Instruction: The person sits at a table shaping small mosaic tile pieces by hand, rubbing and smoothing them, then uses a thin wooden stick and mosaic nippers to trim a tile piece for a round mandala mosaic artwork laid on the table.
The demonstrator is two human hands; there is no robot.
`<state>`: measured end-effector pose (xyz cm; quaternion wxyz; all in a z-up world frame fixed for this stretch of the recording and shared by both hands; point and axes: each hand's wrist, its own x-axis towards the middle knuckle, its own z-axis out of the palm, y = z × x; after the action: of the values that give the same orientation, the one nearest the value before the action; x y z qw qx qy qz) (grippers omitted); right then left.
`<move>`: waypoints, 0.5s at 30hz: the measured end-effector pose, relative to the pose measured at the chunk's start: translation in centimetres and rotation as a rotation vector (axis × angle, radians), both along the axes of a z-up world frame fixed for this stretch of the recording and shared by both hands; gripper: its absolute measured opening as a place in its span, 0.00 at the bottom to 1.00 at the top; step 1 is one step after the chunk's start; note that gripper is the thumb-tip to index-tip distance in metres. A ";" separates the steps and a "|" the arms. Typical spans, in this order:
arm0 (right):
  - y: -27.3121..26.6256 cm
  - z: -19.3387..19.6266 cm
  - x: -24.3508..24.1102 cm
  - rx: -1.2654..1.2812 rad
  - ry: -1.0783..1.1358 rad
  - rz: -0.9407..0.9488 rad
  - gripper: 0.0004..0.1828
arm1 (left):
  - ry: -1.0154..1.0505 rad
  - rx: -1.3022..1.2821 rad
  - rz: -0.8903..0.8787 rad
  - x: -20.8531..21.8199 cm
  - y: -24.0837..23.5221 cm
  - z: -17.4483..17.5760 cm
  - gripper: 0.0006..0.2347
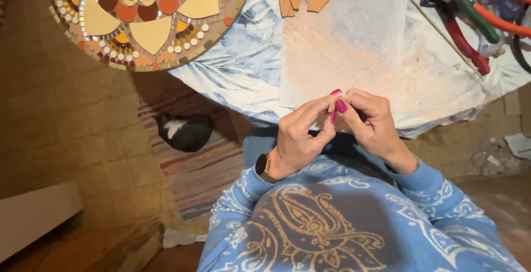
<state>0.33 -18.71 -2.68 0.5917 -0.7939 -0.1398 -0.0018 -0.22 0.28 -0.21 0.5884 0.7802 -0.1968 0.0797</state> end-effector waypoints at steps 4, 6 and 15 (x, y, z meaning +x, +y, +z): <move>0.0 0.2 0.0 -0.001 0.034 0.000 0.08 | -0.049 0.024 0.007 0.1 0.2 -0.3 0.17; -0.1 0.5 0.1 0.024 0.019 0.054 0.09 | -0.061 0.021 -0.027 0.1 0.4 -0.3 0.17; -1.2 0.0 0.5 -0.081 0.272 0.063 0.18 | -0.050 0.115 -0.069 0.2 0.8 -0.9 0.20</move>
<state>0.81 -19.92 -2.69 0.5724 -0.8053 -0.0833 0.1302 -0.03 1.11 -1.12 0.5398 0.8033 -0.2424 0.0672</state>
